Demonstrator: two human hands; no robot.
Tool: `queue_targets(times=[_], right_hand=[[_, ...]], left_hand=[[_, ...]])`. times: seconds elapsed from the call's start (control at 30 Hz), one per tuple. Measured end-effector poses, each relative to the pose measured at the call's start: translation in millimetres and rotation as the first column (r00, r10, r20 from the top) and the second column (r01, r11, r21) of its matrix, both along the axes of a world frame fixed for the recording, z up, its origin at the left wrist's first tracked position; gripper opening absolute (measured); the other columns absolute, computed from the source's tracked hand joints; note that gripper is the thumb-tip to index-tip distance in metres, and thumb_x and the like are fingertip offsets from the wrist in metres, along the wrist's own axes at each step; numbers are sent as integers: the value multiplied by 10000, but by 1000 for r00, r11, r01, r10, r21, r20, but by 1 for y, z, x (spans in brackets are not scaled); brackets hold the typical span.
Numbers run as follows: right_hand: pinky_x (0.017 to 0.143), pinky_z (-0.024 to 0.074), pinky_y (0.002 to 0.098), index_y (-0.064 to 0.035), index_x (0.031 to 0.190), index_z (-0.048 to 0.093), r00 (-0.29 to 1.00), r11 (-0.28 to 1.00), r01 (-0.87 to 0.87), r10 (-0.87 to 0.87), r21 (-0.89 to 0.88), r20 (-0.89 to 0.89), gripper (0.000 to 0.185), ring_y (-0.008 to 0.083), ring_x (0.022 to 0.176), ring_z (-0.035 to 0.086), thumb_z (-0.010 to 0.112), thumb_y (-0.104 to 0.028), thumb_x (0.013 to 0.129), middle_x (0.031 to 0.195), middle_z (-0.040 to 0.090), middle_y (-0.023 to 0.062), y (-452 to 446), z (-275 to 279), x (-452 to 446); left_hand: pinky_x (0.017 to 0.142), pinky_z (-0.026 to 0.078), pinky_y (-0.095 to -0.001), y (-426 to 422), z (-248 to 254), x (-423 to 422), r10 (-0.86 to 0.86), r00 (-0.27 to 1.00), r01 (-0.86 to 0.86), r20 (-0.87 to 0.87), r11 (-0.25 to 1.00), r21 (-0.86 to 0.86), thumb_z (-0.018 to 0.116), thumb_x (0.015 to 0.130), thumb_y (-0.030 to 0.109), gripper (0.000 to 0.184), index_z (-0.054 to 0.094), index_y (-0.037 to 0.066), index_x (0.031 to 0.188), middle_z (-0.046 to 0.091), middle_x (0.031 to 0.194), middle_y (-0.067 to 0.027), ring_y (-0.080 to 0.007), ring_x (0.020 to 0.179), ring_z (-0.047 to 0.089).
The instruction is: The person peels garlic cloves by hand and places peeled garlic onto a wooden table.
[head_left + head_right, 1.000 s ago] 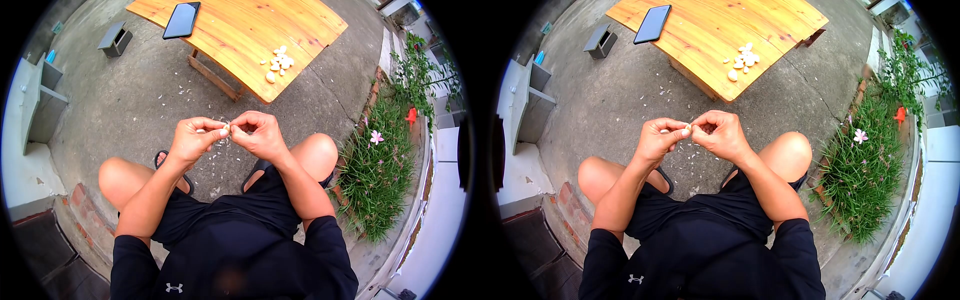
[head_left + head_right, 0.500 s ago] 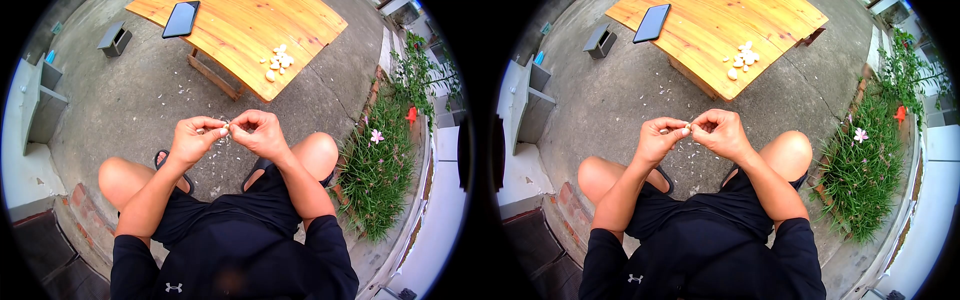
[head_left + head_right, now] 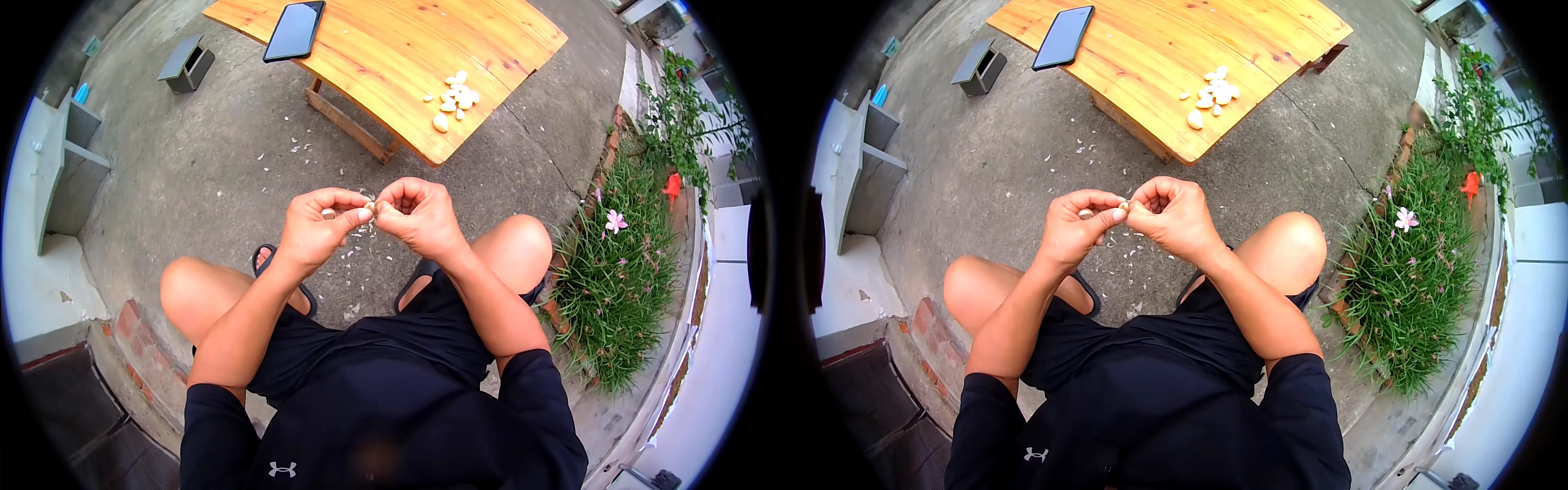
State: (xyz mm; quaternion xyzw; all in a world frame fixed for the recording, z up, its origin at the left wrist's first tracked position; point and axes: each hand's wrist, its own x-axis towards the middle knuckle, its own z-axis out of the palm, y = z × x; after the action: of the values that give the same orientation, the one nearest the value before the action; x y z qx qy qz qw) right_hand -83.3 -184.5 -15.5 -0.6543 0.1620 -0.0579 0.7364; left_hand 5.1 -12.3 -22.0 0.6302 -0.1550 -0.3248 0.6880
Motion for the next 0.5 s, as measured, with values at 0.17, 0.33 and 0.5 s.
queue_targets(times=[0.17, 0.33, 0.5], right_hand=[[578, 468, 184, -18, 841, 681, 1000, 999, -11, 12, 33, -24, 89, 8, 657, 570, 764, -48, 855, 751, 662, -28, -3, 3, 0], [580, 471, 188, -11, 851, 669, 1000, 996, 30, -30, 82, -9, 91, 17, 660, 582, 755, -38, 857, 745, 661, -12, -4, 5, 2], [602, 489, 200, -7, 870, 673, 997, 999, -8, 5, -38, -72, 49, 39, 678, 601, 719, -23, 862, 776, 670, 0, -18, -6, 4]], left_hand=[[460, 397, -172, 1, 2, 1, -16, 997, 14, -82, 1000, -26, 769, 891, 34, 138, 735, 19, 1024, 736, 879, -46, -29, 549, 535], [444, 374, -167, 3, 0, 4, -37, 985, 24, -170, 997, -79, 740, 910, 24, 132, 718, 28, 1039, 731, 890, -48, -24, 528, 513], [422, 347, -155, 6, 4, 6, -69, 933, 7, -354, 985, -173, 695, 942, 23, 130, 689, 45, 1069, 732, 947, -50, -18, 519, 493]])
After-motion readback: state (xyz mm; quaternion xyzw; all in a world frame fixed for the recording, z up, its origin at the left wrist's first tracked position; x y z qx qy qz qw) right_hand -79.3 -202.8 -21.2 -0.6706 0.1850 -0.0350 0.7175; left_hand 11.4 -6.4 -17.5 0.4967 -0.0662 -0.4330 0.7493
